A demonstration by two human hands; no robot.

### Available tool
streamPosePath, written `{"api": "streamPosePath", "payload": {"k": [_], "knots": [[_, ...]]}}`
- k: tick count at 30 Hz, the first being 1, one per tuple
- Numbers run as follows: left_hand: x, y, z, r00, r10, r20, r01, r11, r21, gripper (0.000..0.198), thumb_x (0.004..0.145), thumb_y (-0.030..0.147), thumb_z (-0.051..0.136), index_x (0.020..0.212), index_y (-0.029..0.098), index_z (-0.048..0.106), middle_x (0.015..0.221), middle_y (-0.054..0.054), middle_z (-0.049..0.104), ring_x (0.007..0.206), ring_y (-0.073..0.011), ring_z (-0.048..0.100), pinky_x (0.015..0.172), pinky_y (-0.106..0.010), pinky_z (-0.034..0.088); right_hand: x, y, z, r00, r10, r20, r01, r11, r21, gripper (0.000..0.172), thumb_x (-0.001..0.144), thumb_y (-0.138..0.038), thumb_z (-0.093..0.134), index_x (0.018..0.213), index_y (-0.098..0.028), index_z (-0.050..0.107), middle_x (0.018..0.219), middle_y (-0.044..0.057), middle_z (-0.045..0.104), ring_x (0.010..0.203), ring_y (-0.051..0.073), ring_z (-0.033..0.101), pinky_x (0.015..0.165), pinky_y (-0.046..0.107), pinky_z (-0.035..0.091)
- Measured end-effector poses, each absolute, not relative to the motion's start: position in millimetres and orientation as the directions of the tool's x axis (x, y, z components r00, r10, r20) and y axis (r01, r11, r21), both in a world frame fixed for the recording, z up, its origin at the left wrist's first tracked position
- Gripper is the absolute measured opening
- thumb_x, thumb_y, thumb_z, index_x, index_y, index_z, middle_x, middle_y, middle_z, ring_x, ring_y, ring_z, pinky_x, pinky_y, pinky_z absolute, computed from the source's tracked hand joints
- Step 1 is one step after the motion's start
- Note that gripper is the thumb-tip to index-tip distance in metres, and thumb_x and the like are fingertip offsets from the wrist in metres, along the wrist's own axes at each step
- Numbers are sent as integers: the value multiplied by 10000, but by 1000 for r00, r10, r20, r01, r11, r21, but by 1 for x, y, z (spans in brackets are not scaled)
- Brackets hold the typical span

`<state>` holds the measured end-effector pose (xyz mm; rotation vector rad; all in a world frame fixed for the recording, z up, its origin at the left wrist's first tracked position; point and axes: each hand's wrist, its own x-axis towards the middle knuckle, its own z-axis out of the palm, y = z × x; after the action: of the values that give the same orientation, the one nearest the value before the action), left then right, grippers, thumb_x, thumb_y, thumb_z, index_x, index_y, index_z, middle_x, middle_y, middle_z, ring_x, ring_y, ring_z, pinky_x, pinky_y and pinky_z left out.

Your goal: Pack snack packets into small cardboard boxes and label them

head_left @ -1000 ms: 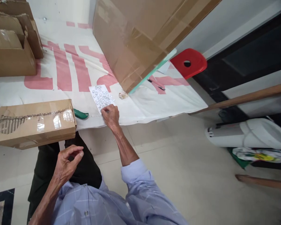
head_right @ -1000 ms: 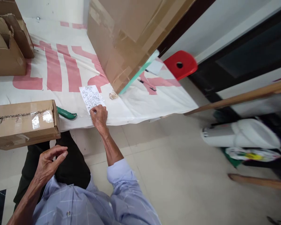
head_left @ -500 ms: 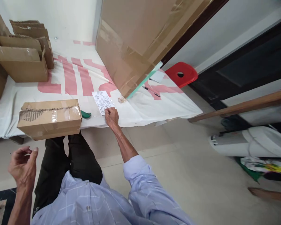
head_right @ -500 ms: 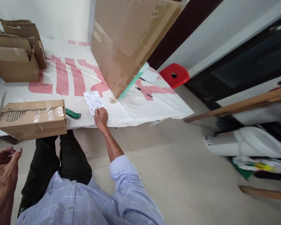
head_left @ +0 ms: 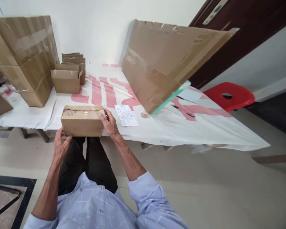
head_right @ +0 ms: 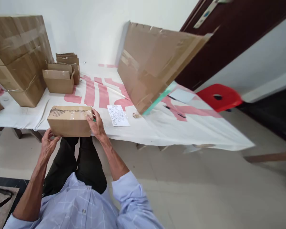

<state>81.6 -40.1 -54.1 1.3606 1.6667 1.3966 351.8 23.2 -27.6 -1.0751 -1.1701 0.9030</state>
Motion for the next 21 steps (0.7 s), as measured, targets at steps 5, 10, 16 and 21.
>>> {"api": "streamPosePath", "payload": {"k": [5,10,16,21], "knots": [[107,-68,-42,-228,957,177,98,-158,983,616,775,383,807,1344,217,638,1408,-163,682,1276,-309,693,904,-354,619,368,22,-41,315,931,184,-26,203,-979,513,827,-502,706,1257,-225,749,1406,94,731,1326,275,648,1189,472,482],[136,-92,-27,-250,910,330,89,-318,944,520,805,311,813,1298,231,667,1424,-139,625,1263,-268,676,952,-339,604,399,9,-68,335,942,18,-364,147,-920,536,814,-442,704,1314,-249,709,1383,60,741,1239,234,697,1094,421,540],[152,-104,-17,-221,864,453,48,-454,890,543,819,298,852,1322,265,652,1310,-89,580,1071,-192,662,855,-302,617,409,-6,-91,238,968,-83,-569,69,-819,488,809,-398,724,1281,-277,727,1213,13,803,1081,231,731,948,386,589],[140,-100,-15,-105,851,514,187,-491,851,658,742,372,927,1327,274,642,1361,-111,533,1168,-251,640,830,-339,622,404,-14,-97,221,970,-103,-585,47,-810,472,801,-413,708,1252,-276,740,1200,9,811,1098,240,731,931,378,593]]}}
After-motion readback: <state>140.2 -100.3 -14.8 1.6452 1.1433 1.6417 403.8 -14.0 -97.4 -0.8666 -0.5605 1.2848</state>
